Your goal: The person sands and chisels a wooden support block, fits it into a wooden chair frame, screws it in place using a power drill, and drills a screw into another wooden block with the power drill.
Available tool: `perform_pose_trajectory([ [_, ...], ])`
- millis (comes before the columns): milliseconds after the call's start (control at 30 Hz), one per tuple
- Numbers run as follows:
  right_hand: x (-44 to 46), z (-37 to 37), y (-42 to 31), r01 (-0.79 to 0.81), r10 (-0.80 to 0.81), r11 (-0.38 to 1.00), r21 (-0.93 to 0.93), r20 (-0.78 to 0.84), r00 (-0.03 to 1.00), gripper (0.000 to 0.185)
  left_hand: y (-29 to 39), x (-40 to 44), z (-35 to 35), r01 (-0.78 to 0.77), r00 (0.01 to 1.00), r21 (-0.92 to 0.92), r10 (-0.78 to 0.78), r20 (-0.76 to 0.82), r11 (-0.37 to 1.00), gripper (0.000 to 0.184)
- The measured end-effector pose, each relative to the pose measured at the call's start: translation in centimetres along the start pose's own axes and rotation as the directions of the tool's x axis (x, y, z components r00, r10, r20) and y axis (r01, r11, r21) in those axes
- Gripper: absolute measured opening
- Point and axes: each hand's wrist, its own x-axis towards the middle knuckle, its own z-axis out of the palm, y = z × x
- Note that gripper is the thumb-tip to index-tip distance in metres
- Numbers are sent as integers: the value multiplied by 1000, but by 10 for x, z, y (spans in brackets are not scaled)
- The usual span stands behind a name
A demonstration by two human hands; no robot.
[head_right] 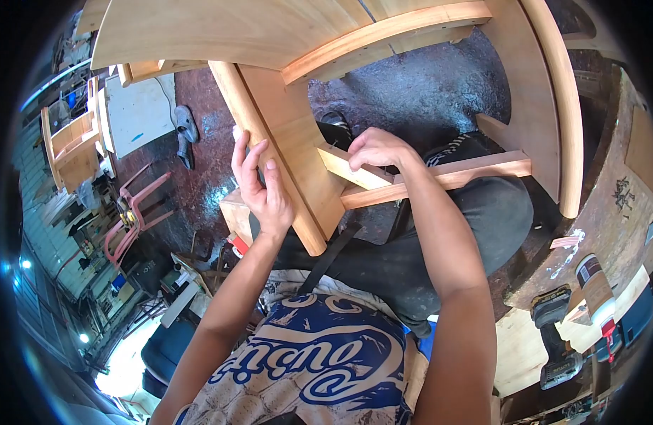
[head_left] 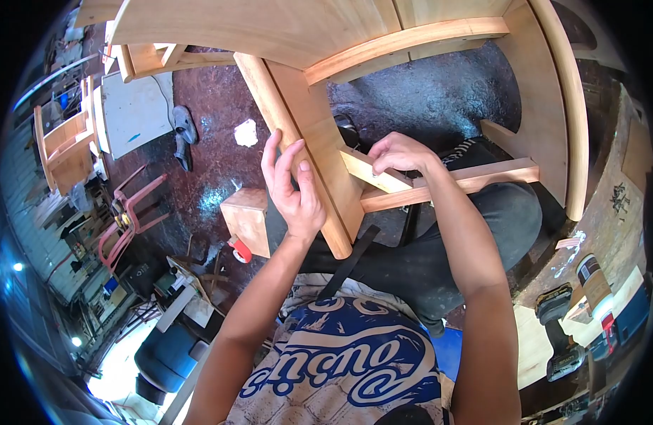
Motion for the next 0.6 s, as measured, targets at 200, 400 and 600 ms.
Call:
perform_pose_trajectory([
  [200, 0, 0, 0, 0, 0, 1000, 1, 0, 1000, 39, 1, 0, 0, 0, 1000, 4, 0, -2, 1000, 28],
  [400, -1, -1, -2, -16, 16, 1000, -10, 4, 1000, 45, 1, 1, 1, -8, 1000, 10, 8, -10, 1000, 27],
  [600, -2, 0, -3, 0, 0, 1000, -7, -9, 1000, 42, 0, 0, 1, -3, 1000, 7, 3, -13, 1000, 28],
])
